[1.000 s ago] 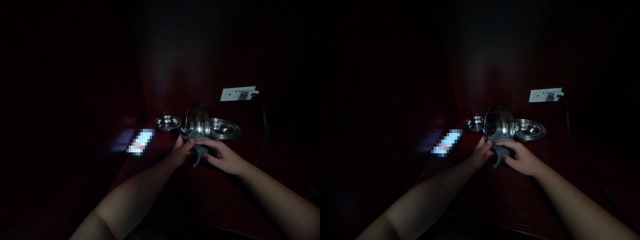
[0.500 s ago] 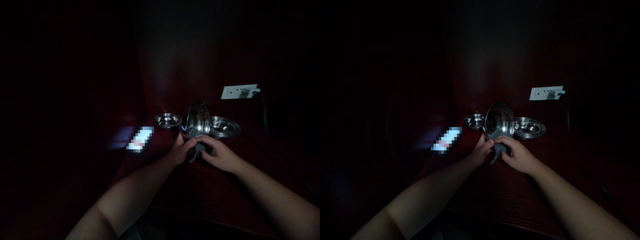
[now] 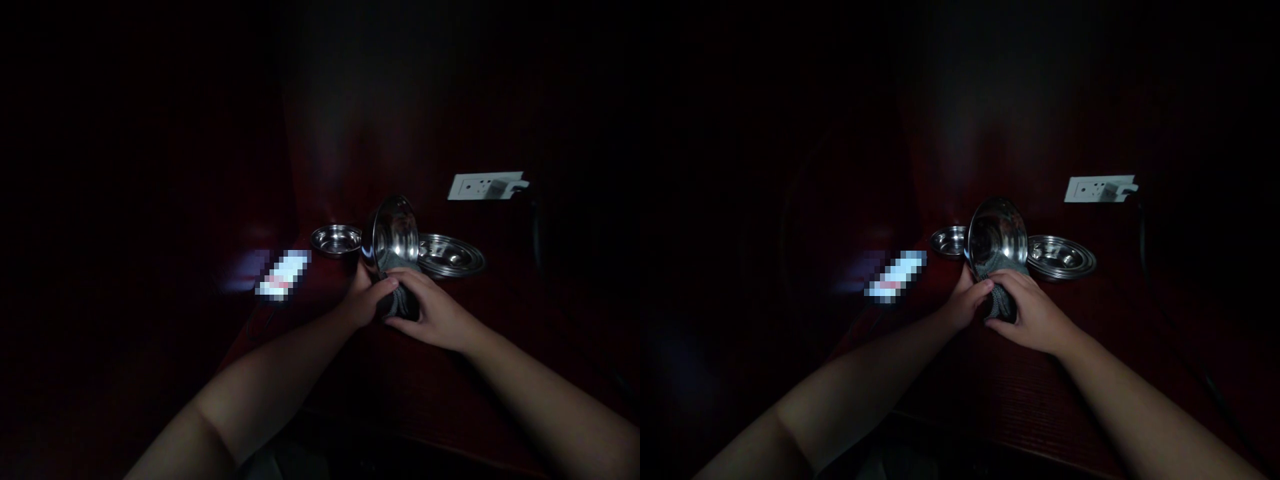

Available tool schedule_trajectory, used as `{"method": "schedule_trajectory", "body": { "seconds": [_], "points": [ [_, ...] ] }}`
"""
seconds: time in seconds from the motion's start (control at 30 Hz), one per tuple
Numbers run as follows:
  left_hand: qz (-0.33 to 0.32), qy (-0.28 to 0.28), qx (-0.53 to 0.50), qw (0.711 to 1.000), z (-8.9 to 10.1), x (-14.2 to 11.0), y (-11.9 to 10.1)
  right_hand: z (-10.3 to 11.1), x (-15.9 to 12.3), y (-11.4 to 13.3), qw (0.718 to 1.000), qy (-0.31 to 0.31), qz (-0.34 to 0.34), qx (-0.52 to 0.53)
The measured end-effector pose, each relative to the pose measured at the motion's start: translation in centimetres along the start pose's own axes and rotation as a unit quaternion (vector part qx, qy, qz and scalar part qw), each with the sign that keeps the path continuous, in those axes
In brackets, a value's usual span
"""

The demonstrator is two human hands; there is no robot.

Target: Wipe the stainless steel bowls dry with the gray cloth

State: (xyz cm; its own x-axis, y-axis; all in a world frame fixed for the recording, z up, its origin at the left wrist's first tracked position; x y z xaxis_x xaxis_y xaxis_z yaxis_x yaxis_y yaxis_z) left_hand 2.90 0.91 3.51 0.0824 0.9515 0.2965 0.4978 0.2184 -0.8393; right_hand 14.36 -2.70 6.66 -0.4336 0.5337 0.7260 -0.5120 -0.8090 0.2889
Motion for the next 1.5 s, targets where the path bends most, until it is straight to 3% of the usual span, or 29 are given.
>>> {"method": "schedule_trajectory", "body": {
  "seconds": [0.27,0.5,0.67,0.73,0.83,0.9,0.97,1.07,1.13,1.27,1.5],
  "points": [
    [-0.057,0.023,0.001,0.998,-0.6,-0.2,-1.0,-0.3,0.4,0.3,0.997,-0.075,0.001,-0.034],
    [-0.072,0.004,0.027,0.997,-0.4,0.1,-1.0,0.5,0.4,0.7,0.998,-0.057,0.028,0.021],
    [-0.059,-0.026,0.034,0.997,-0.1,0.3,-0.5,1.3,0.1,-0.5,0.995,-0.065,-0.043,0.068],
    [-0.060,-0.042,0.052,0.996,0.1,0.4,-0.6,1.7,0.0,-1.3,0.989,-0.102,-0.096,0.047],
    [-0.078,-0.068,0.091,0.991,0.3,0.5,-1.0,3.1,-0.3,-3.0,0.957,-0.209,-0.203,-0.002],
    [-0.093,-0.088,0.114,0.985,0.5,0.5,-1.4,3.6,-0.7,-4.0,0.927,-0.244,-0.284,-0.007],
    [-0.105,-0.103,0.127,0.981,0.6,0.5,-1.7,3.2,-1.0,-4.8,0.911,-0.199,-0.361,0.023],
    [-0.106,-0.107,0.127,0.980,0.5,0.3,-1.8,1.4,-1.3,-4.9,0.890,-0.068,-0.441,0.099],
    [-0.107,-0.097,0.127,0.981,0.3,0.1,-1.8,0.4,-1.3,-4.3,0.875,-0.038,-0.458,0.151],
    [-0.122,-0.052,0.151,0.980,-0.8,-0.8,-2.0,-1.2,-1.2,-3.2,0.831,-0.058,-0.495,0.246],
    [-0.128,0.040,0.218,0.967,-1.9,-1.7,-2.2,-2.4,-1.0,-3.0,0.784,-0.152,-0.479,0.363]
  ]
}}
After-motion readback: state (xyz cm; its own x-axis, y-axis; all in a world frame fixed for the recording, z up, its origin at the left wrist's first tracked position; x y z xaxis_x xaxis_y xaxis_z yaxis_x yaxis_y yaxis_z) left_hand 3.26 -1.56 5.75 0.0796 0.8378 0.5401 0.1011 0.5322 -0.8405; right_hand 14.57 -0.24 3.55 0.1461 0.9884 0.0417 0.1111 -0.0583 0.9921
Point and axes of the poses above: each hand's wrist, its own x-axis towards the middle knuckle, its own z-axis out of the back of the hand, y = z × x, the point moved 5 cm from there along x, towards the middle knuckle, and after that the axes turned 10 degrees about -y, right-handed, at the moved point
